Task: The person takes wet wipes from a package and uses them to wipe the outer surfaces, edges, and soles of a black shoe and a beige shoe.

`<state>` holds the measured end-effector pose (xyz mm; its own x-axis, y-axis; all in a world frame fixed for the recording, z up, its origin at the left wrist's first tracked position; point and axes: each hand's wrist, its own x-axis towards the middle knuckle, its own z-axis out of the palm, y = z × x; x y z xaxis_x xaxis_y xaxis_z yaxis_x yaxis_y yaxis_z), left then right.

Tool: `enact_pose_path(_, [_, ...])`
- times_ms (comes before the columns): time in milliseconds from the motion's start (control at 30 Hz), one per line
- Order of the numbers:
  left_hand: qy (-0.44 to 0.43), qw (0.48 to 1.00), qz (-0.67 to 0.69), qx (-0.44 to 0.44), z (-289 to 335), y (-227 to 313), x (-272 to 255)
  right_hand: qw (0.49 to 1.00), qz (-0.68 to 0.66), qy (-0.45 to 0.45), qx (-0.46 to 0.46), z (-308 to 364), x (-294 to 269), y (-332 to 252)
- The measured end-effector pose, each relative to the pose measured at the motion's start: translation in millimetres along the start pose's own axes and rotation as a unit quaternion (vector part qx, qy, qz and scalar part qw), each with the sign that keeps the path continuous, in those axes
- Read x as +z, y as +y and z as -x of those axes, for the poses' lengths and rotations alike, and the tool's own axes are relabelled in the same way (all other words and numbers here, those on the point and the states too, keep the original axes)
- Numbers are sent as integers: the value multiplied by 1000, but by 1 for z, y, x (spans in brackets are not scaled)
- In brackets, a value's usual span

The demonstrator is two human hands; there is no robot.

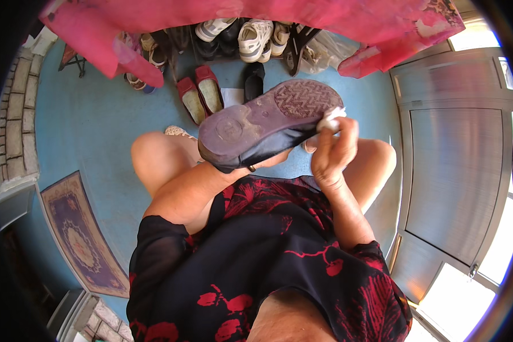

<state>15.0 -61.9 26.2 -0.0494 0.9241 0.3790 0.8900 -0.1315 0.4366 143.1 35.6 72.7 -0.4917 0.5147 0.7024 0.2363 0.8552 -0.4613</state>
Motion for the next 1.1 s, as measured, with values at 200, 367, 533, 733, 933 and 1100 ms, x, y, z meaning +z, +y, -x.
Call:
enact_pose_path(200, [-37, 996, 82, -15, -22, 18, -23, 962, -42, 52, 264, -9, 5, 11])
enact_pose_path(367, [-41, 964, 256, -61, -27, 19, -32, 995, -31, 38, 93, -11, 10, 12])
enact_pose_path(533, [-67, 704, 701, -91, -36, 20, -25, 994, 29, 35, 103, -9, 7, 18])
enact_pose_path(733, [-38, 518, 845, -126, -42, 19, -23, 995, 90, 20, -32, -25, 8, 26])
enact_pose_path(933, [-49, 444, 887, -122, -44, 15, -20, 990, 72, -48, -116, -4, 12, 10])
enact_pose_path(1100, [-15, 395, 905, -159, -45, 21, -12, 991, 120, -25, -57, -28, 18, 23])
